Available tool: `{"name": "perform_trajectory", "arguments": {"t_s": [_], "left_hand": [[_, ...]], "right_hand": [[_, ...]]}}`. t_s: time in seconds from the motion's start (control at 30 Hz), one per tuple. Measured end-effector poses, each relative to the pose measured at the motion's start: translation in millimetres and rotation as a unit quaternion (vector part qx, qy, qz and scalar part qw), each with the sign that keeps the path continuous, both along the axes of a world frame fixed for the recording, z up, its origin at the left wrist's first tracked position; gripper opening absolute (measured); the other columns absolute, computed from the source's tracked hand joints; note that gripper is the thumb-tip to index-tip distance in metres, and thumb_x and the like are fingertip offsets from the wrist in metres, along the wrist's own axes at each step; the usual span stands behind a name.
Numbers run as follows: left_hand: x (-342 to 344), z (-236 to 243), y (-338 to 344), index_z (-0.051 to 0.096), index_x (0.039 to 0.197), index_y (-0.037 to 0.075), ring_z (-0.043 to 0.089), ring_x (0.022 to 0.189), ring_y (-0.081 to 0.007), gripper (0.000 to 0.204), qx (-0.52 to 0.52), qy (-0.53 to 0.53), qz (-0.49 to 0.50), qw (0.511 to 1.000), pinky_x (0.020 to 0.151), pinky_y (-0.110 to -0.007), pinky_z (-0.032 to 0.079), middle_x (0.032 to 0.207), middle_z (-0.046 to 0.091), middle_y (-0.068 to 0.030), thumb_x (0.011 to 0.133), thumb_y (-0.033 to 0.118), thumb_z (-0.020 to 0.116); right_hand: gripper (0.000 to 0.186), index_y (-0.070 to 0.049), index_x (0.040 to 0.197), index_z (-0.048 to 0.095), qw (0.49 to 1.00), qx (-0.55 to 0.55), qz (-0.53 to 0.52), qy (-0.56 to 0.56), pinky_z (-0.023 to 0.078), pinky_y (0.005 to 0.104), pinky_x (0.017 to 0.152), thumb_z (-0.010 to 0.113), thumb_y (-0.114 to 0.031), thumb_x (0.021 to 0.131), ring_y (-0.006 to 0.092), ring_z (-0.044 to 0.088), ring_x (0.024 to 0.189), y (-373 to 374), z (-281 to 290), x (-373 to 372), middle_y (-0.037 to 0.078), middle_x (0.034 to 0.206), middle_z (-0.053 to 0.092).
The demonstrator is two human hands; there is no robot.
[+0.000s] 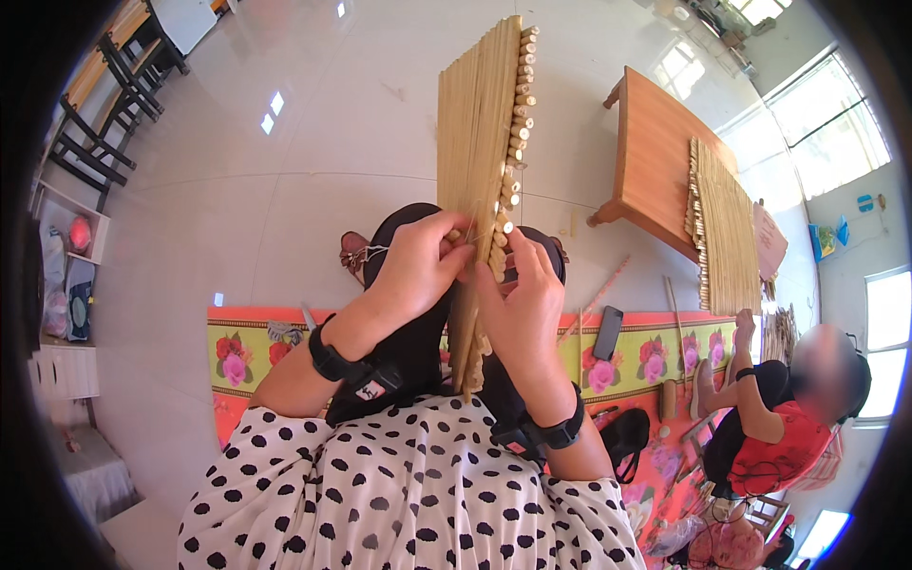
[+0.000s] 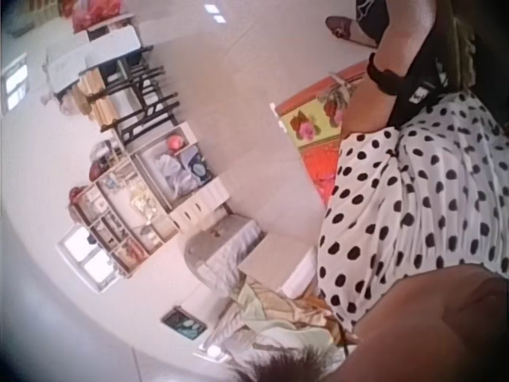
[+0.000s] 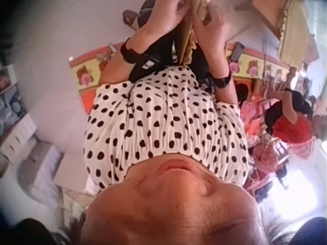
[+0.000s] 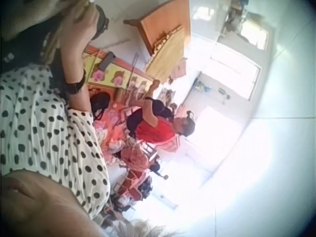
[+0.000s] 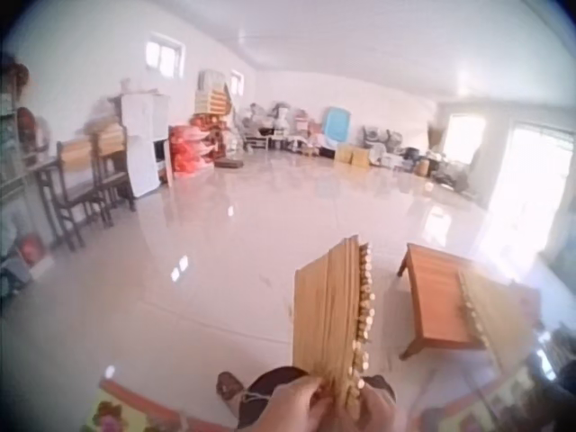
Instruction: The person sits on the floor and weaves a bamboo mat by hand, using a needle and thread to bind the bamboo strips together. They repeatedly pass the needle through the strips and pull the thread tight to secure the weave.
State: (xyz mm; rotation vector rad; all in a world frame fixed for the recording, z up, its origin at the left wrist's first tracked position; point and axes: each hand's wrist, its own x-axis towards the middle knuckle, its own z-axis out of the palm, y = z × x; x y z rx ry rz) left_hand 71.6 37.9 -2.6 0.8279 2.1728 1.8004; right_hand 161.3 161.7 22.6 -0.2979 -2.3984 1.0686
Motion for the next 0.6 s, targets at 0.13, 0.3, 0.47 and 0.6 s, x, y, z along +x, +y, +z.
{"name": "perform_trajectory", "arguments": {"t_s": [0.13,0.3,0.47,0.6], "left_hand": [[-3,3,-10,0.065,0.095,-0.006,0.064,0.060,-0.0118,0.006,-0.012,-0.027,-0.017,0.999,0.055,-0.025,0.050,0.081,0.064,-0.0082,0.091,-0.001,0.063],[-5,17,-31,0.065,0.090,-0.005,0.062,0.065,-0.0114,0.009,0.042,-0.168,-0.120,0.978,0.060,-0.024,0.050,0.088,0.061,-0.0057,0.094,0.003,0.062],[-13,5,-33,0.061,0.092,-0.001,0.060,0.071,-0.0175,0.023,0.218,-0.198,-0.133,0.946,0.070,-0.029,0.051,0.111,0.056,-0.0153,0.102,0.020,0.054],[-7,2,-24,0.050,0.093,0.008,0.058,0.073,-0.0188,0.025,0.324,-0.240,-0.121,0.907,0.069,-0.031,0.049,0.106,0.058,-0.0115,0.107,0.027,0.042]], "right_hand": [[0.046,0.007,0.122,0.059,1.000,-0.013,-0.016,-0.004,0.056,0.0260,0.059,0.072,-0.002,0.079,0.0185,0.065,0.080,1,6,2,0.014,0.098,0.064],[0.046,0.004,0.122,0.061,0.999,-0.045,-0.018,-0.004,0.056,0.0264,0.060,0.073,-0.002,0.078,0.0182,0.066,0.084,-1,6,3,0.014,0.105,0.065],[0.052,0.001,0.126,0.059,0.998,-0.065,0.009,0.012,0.058,0.0310,0.069,0.074,-0.003,0.076,0.0237,0.067,0.092,-3,1,1,0.015,0.117,0.063],[0.062,0.001,0.129,0.055,0.985,-0.147,0.077,0.039,0.055,0.0392,0.084,0.077,-0.008,0.072,0.0341,0.062,0.105,-5,-11,1,0.020,0.121,0.058]]}}
